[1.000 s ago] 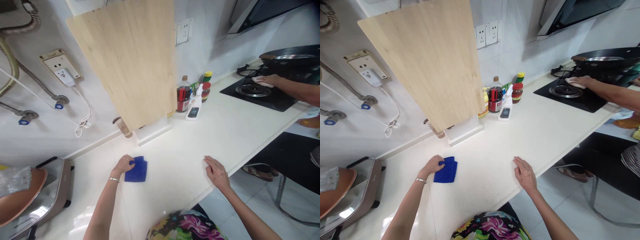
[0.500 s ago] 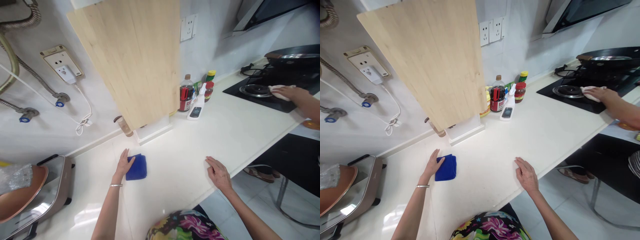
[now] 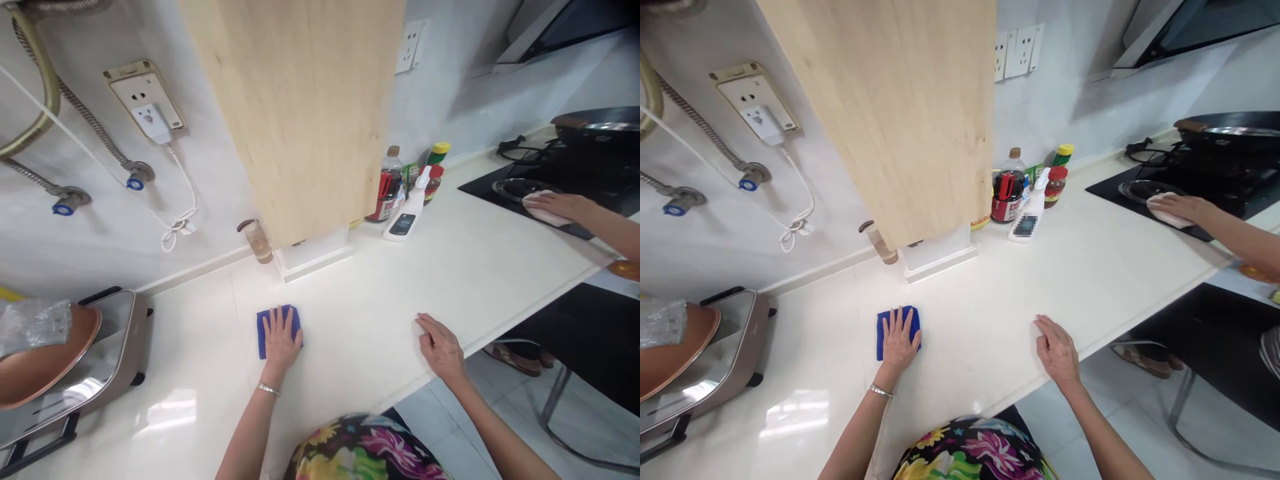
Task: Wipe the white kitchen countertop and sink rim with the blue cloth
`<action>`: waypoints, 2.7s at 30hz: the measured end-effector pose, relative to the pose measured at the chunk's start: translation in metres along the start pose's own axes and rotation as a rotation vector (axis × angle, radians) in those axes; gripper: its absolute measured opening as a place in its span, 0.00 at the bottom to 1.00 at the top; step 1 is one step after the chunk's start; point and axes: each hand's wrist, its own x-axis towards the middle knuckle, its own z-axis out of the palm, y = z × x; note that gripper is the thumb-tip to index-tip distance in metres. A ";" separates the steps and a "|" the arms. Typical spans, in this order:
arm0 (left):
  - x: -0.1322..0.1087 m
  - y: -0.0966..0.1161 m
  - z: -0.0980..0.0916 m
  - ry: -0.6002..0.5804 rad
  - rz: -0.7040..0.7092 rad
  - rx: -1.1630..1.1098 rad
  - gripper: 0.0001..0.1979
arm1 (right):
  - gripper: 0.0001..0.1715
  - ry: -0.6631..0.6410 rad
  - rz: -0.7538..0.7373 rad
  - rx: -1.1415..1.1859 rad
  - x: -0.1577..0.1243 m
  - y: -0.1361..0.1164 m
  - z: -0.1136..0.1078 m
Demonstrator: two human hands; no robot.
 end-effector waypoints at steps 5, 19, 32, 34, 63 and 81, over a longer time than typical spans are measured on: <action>-0.040 -0.011 -0.008 0.039 0.024 -0.048 0.33 | 0.24 -0.018 -0.037 0.022 0.002 0.000 -0.002; 0.058 -0.088 0.007 0.025 -0.190 -0.024 0.31 | 0.23 -0.071 -0.024 -0.015 -0.004 0.008 0.000; 0.188 -0.132 0.041 0.119 -0.387 -0.025 0.26 | 0.23 -0.187 0.132 0.008 -0.005 0.006 -0.010; 0.202 -0.137 0.044 0.117 -0.406 -0.019 0.26 | 0.22 -0.187 0.149 0.004 -0.003 0.003 -0.012; 0.004 -0.183 -0.041 -0.041 -0.658 0.126 0.30 | 0.23 -0.029 0.011 0.045 -0.003 0.010 -0.003; -0.129 0.002 -0.045 -0.102 -0.189 0.003 0.33 | 0.24 -0.028 0.035 0.054 -0.004 0.009 -0.008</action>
